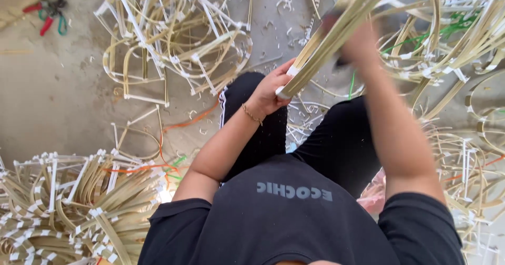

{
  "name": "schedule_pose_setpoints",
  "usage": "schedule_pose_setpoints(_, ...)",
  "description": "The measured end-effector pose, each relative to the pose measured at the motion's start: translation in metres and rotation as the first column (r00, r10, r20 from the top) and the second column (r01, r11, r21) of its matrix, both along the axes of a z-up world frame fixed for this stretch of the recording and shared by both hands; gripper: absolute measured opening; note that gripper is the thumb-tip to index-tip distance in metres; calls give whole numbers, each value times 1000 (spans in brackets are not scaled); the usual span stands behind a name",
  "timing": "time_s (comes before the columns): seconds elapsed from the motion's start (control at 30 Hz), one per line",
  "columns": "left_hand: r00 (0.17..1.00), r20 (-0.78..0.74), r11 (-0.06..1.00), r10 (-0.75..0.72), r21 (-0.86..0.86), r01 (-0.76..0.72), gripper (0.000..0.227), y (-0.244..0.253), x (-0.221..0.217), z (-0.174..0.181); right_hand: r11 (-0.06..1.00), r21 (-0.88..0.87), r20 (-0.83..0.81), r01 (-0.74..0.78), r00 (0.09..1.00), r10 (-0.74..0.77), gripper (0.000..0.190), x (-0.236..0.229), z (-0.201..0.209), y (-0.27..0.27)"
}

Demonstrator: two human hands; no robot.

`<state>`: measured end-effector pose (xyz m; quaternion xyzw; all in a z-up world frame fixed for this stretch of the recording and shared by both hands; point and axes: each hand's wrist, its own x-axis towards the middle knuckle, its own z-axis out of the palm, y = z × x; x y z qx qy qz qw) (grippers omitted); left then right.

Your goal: Assembling and trimming bamboo strips to form circular or semi-circular frames.

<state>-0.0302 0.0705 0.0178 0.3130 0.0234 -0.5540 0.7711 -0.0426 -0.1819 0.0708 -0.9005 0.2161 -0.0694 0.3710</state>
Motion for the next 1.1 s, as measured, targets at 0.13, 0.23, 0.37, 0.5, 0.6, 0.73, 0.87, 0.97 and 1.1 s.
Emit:
schedule_pose_setpoints(0.13, 995, -73, 993, 66, -96, -72, 38, 6, -3, -41, 932, 337, -114, -132, 977, 180, 42, -37, 1, 73)
schedule_pose_setpoints(0.23, 1000, -24, 967, 19, -254, -25, 37, 9, 3, -34, 906, 394, -59, -153, 980, 192, 37, -34, 22, 66)
schedule_pose_setpoints(0.37, 976, -136, 986, 168, 37, -164, 50, 6, 2, -16, 136, 960, 274, -244, 918, -286, 30, -24, 11, 5)
schedule_pose_setpoints(0.5, 997, -32, 996, 69, 61, -67, 47, 2, -4, 11, 976, 211, 396, 52, 909, -134, 35, -17, 55, 0)
schedule_pose_setpoints(0.6, 998, 61, 970, 14, -245, 1, 26, 4, 1, -31, 994, 46, 491, 96, 865, -106, 33, -18, 38, 11)
schedule_pose_setpoints(0.73, 995, 55, 932, -84, -350, 98, 19, 18, 8, -83, 969, 246, 205, -15, 978, -36, 43, -39, 25, 43)
schedule_pose_setpoints(0.87, 997, 65, 925, -42, -374, 63, 12, 10, 3, -59, 974, 119, 412, -192, 902, 128, 55, -33, 48, 33)
schedule_pose_setpoints(0.97, 996, -21, 992, 91, 88, -89, 51, -4, -5, 17, 989, 44, 620, -141, 780, 84, 52, -27, 42, 5)
schedule_pose_setpoints(1.1, 982, 186, 983, 45, -182, -11, 61, 5, -7, -46, 999, 48, 646, -16, 763, -19, 43, -21, 71, -1)
